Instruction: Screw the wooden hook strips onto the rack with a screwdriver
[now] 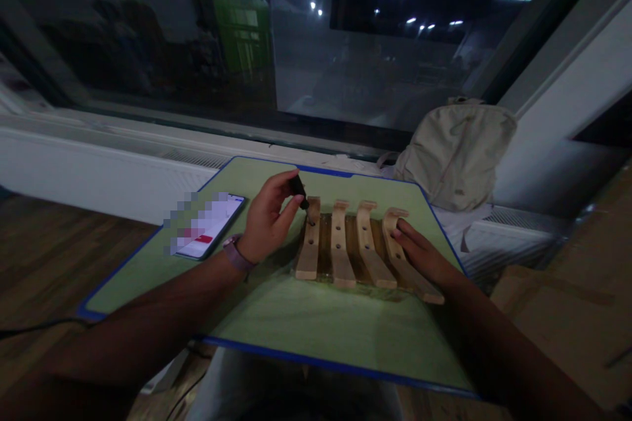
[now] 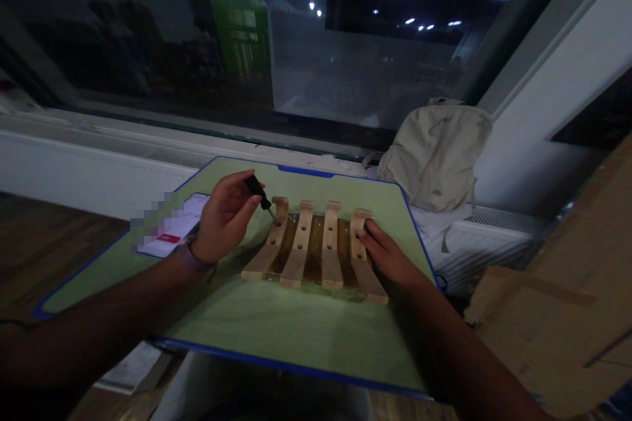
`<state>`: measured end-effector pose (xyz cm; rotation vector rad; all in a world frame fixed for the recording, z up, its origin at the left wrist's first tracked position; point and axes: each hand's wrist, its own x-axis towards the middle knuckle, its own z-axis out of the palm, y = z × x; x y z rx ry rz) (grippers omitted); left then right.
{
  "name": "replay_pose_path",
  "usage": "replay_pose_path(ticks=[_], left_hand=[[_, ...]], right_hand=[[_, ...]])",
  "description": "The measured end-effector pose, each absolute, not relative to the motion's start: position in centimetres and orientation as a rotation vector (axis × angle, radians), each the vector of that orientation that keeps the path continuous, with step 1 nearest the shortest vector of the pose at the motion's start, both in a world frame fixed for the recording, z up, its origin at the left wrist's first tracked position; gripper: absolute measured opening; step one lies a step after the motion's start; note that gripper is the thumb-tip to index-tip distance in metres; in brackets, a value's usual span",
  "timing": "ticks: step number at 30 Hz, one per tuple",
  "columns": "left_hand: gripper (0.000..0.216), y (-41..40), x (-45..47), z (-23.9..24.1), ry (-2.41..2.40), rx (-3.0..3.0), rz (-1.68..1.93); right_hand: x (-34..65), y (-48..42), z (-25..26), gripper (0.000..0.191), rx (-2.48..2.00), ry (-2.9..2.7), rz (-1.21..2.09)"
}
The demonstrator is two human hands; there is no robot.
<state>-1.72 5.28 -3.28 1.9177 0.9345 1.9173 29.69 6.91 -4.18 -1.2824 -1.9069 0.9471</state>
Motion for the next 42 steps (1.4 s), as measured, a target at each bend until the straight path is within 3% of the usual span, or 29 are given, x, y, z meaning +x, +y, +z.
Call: replay_pose_path(ticks=[13, 19, 33, 42], left_hand=[[0.038, 5.26, -1.88, -3.05, 0.962, 1.944, 1.929], [0.045, 4.58, -1.64, -3.03, 0.934, 1.918, 1.808], [0.027, 5.17, -2.17, -2.67, 1.080, 2.000, 1.995], [0.034, 4.85, -1.66, -2.74, 0.910, 1.963, 1.913]], right_hand=[[29.69, 6.88, -4.09, 0.040, -1.328, -1.893, 0.891], [29.54, 6.74, -3.89, 0.037, -1.320, -1.898, 0.903], [29.72, 6.75, -4.14, 0.038, -1.341, -1.881, 0.911], [29.48, 6.65, -3.86, 0.037, -1.341, -1.888, 0.922]])
